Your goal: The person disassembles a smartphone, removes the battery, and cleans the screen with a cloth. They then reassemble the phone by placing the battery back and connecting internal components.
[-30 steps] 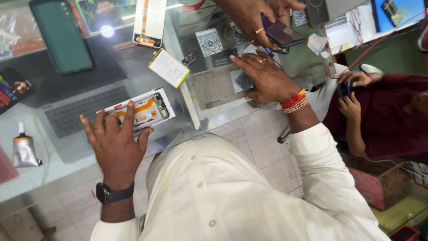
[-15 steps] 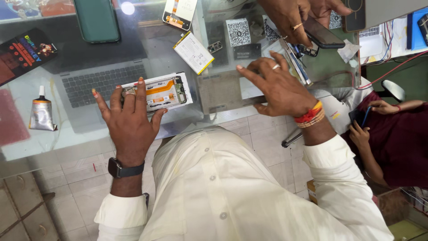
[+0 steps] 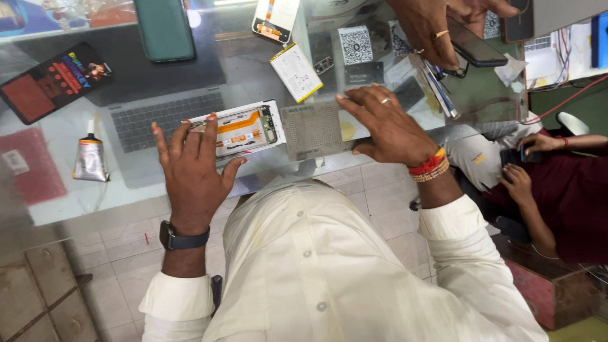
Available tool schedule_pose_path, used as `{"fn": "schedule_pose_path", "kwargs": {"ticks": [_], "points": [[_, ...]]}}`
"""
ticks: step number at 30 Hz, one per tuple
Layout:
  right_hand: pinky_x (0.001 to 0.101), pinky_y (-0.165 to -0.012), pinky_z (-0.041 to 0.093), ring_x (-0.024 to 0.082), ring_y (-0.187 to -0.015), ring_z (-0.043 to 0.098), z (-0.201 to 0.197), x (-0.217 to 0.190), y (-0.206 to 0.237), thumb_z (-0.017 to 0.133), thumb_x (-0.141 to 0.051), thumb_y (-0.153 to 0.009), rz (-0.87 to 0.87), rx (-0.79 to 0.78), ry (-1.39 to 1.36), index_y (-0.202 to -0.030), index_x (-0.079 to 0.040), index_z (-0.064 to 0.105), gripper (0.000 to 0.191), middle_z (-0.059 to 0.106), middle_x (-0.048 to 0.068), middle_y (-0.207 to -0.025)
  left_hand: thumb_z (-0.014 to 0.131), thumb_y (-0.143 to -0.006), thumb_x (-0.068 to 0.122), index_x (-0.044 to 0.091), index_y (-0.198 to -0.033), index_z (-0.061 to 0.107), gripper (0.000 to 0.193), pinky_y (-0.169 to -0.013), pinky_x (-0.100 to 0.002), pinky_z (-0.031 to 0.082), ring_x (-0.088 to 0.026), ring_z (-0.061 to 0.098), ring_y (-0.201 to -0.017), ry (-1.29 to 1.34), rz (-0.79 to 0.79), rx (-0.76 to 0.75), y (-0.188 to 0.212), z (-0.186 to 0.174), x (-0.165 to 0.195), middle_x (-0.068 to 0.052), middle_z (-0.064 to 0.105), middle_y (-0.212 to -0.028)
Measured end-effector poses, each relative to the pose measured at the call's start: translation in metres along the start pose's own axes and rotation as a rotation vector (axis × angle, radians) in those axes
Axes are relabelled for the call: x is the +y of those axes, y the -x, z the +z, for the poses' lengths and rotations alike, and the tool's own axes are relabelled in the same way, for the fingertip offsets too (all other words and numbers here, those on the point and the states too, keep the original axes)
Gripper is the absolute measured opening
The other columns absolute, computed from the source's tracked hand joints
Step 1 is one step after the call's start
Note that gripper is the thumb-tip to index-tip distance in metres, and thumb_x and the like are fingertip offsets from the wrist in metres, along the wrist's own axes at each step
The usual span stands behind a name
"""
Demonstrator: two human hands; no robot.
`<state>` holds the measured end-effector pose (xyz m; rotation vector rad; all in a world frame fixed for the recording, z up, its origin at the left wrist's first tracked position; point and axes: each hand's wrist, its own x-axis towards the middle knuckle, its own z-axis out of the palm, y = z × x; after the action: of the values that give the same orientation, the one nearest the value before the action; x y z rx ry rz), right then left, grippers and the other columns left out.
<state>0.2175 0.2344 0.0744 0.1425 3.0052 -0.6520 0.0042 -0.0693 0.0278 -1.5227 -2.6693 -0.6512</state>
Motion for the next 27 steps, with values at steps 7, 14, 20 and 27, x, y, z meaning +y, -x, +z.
{"fn": "schedule_pose_path", "kwargs": {"ticks": [7,14,20,27], "points": [[0.0465,-0.107,0.047,0.034,-0.125,0.060,0.009,0.015,0.039,0.084,-0.014,-0.090,0.188,0.468,-0.056,-0.154,-0.004,0.046,0.075,0.066,0.015,-0.132,0.088,-0.078,0.039,0.006,-0.148,0.056,0.084,-0.126,-0.063,0.026,-0.041,0.049,-0.136,0.139,0.049,-0.008,-0.011,-0.019,-0.011,-0.020,0.058,-0.132],[0.0436,-0.099,0.050,0.030,-0.111,0.067,0.034,-0.012,0.046,0.080,-0.006,-0.093,0.291,0.582,-0.123,-0.134,-0.004,0.067,0.043,0.072,0.012,-0.120,0.089,-0.072,0.027,0.004,-0.152,0.046,0.093,-0.123,-0.061,0.029,-0.043,0.050,-0.135,0.218,0.119,-0.101,-0.023,-0.031,-0.029,-0.023,0.058,-0.139],[0.0451,-0.102,0.045,0.031,-0.117,0.061,0.049,-0.070,-0.022,0.082,-0.015,-0.086,0.033,0.407,-0.098,-0.134,-0.008,0.065,0.052,0.067,0.011,-0.123,0.090,-0.072,0.023,0.005,-0.153,0.044,0.095,-0.121,-0.054,0.034,-0.041,0.053,-0.132,0.275,0.105,-0.096,-0.014,-0.037,-0.051,-0.022,0.059,-0.137],[0.0439,-0.104,0.041,0.029,-0.125,0.056,0.038,-0.124,-0.114,0.085,-0.022,-0.081,-0.190,0.221,-0.032,-0.139,-0.007,0.060,0.065,0.064,0.009,-0.131,0.090,-0.075,0.022,0.003,-0.151,0.045,0.090,-0.117,-0.051,0.037,-0.040,0.056,-0.128,0.325,0.047,0.000,-0.007,-0.044,-0.064,-0.022,0.061,-0.134]]}}
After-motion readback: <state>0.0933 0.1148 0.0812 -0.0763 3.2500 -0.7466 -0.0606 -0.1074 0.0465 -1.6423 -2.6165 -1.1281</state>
